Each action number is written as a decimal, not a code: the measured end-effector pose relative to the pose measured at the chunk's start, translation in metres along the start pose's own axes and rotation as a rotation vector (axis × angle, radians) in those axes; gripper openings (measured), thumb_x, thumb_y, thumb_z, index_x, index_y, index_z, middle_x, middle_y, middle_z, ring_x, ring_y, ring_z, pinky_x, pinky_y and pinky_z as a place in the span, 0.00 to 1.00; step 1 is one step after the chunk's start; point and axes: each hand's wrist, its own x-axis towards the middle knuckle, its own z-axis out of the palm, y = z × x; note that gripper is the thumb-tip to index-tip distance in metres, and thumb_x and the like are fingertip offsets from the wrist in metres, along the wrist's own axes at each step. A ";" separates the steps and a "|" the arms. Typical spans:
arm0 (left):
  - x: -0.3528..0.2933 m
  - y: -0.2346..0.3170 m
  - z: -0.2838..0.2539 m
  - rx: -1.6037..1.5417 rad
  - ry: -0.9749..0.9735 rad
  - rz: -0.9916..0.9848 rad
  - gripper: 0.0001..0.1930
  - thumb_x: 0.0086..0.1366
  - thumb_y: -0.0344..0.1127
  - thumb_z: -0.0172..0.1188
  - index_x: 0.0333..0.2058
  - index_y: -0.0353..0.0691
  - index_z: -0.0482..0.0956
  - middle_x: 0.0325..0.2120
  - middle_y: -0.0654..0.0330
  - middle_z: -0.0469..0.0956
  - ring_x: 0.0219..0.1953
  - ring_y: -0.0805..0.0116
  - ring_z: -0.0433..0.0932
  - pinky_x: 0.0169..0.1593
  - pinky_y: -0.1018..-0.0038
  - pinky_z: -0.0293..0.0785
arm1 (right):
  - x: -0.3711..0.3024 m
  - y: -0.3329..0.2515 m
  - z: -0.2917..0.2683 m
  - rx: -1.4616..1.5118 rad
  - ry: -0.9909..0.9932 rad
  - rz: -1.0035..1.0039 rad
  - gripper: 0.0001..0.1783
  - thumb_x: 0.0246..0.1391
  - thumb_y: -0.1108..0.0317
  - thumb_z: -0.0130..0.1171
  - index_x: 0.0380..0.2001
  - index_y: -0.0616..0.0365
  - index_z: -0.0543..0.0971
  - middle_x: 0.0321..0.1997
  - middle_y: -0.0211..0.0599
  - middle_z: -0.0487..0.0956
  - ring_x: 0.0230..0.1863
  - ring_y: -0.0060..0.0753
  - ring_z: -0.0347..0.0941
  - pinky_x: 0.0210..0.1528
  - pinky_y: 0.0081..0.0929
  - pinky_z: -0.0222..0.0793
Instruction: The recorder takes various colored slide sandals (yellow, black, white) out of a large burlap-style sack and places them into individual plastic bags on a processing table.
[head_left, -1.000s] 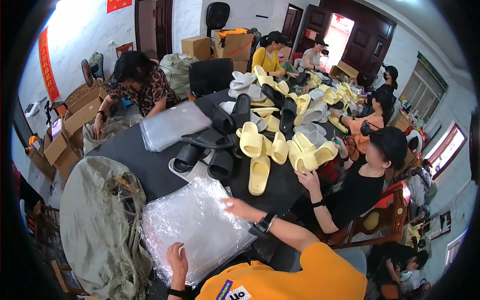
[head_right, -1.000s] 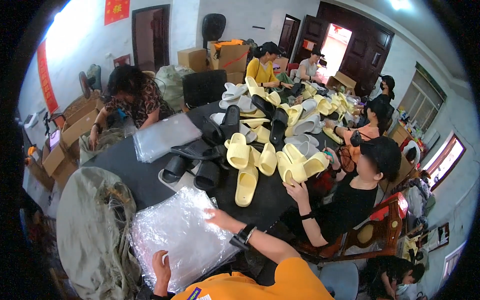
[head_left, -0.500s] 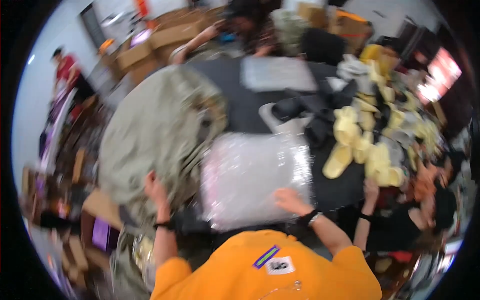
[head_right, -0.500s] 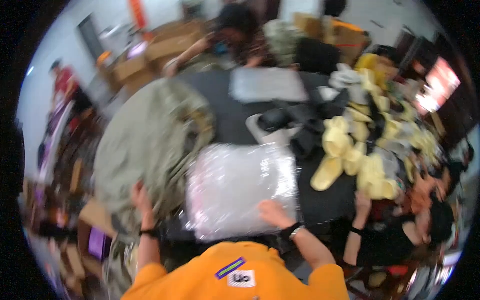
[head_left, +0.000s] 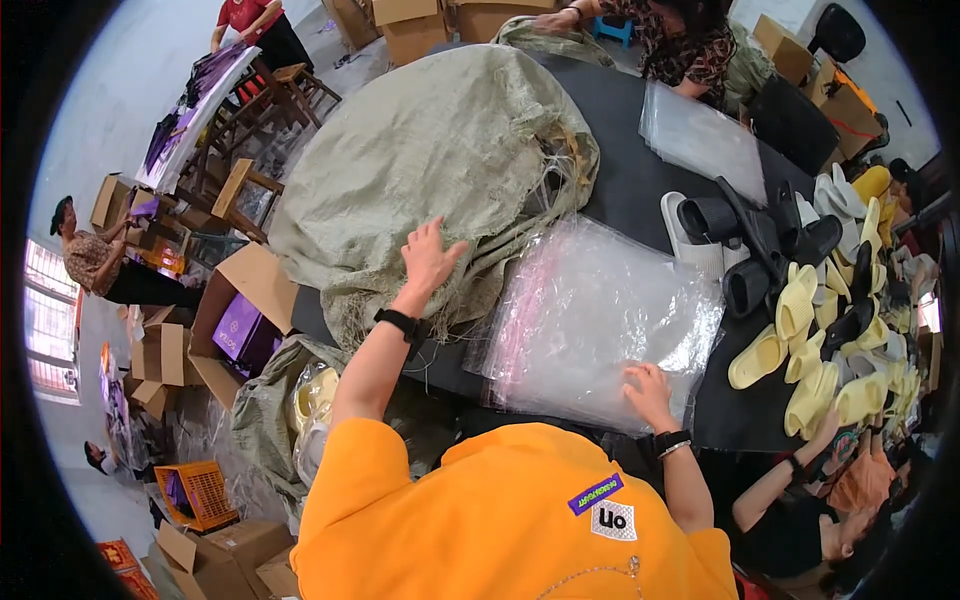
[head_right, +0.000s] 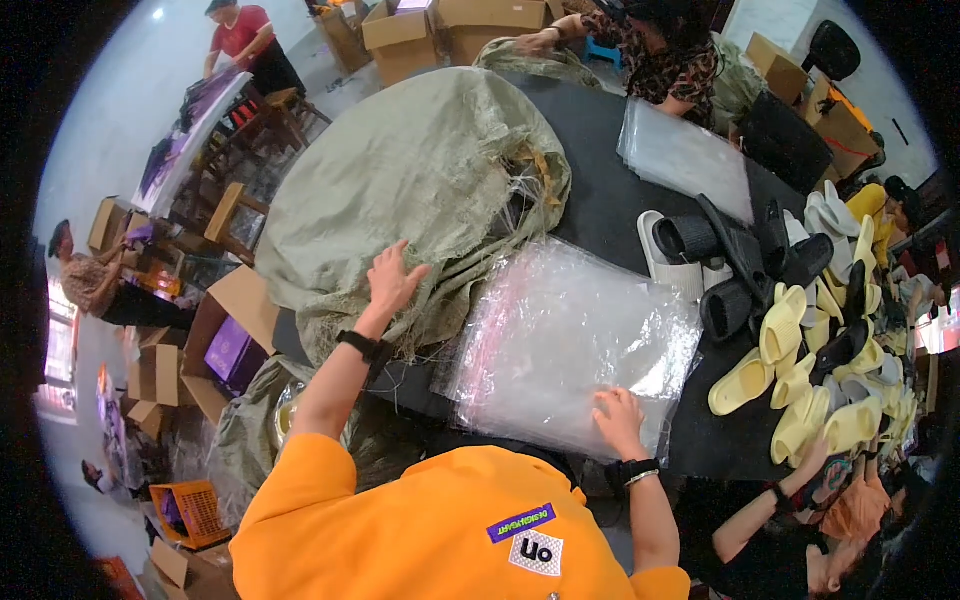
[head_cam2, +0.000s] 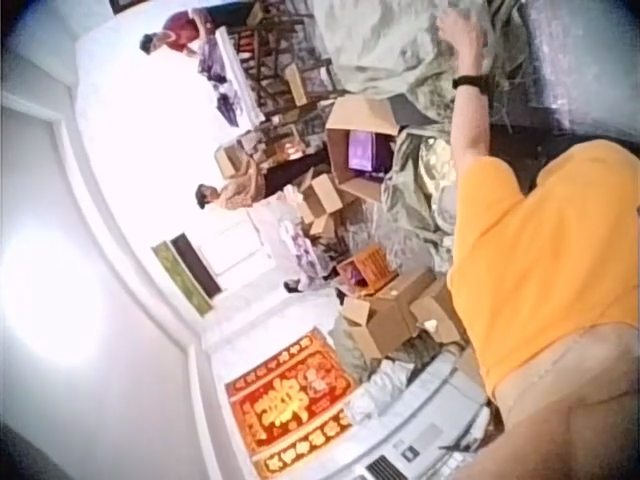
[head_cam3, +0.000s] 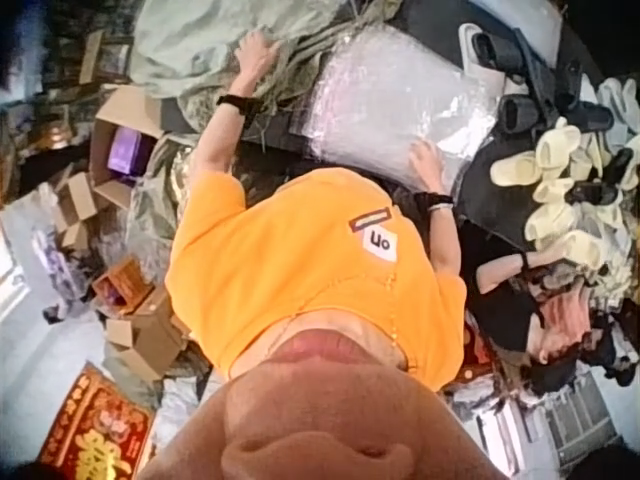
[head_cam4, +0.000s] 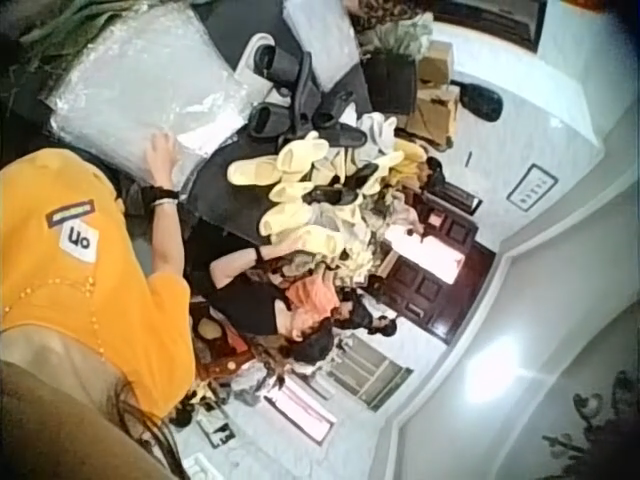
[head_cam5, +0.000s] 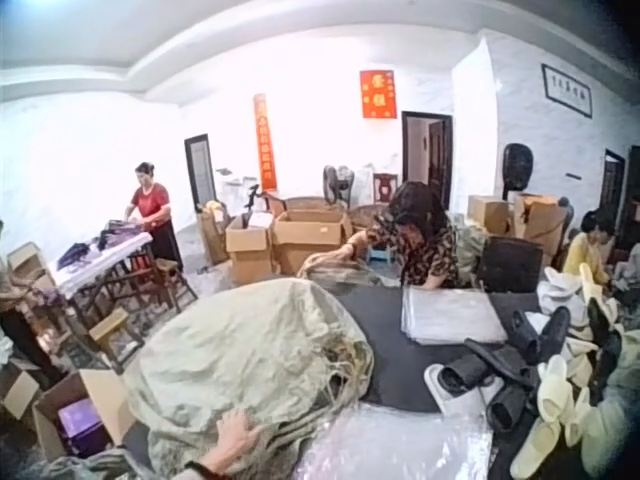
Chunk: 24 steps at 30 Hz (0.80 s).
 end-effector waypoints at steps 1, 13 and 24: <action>0.003 0.004 0.003 0.138 0.003 0.019 0.15 0.52 0.44 0.55 0.36 0.42 0.75 0.44 0.54 0.70 0.47 0.57 0.66 0.45 0.64 0.63 | 0.000 -0.001 0.000 -0.003 -0.001 0.004 0.20 0.38 0.61 0.56 0.40 0.45 0.74 0.48 0.35 0.65 0.52 0.42 0.58 0.52 0.42 0.54; 0.112 -0.077 -0.031 -0.553 -0.105 -0.255 0.13 0.55 0.39 0.50 0.29 0.33 0.74 0.20 0.54 0.74 0.24 0.63 0.73 0.29 0.68 0.67 | 0.001 -0.006 0.001 -0.011 0.015 0.075 0.19 0.39 0.60 0.57 0.40 0.44 0.73 0.48 0.35 0.65 0.53 0.43 0.57 0.52 0.42 0.52; 0.158 -0.133 -0.066 -0.595 0.704 -0.253 0.28 0.52 0.30 0.54 0.51 0.32 0.54 0.49 0.46 0.59 0.45 0.54 0.65 0.49 0.62 0.61 | 0.007 -0.007 0.004 -0.003 0.002 0.097 0.17 0.39 0.60 0.58 0.38 0.45 0.73 0.47 0.36 0.65 0.52 0.43 0.57 0.51 0.43 0.53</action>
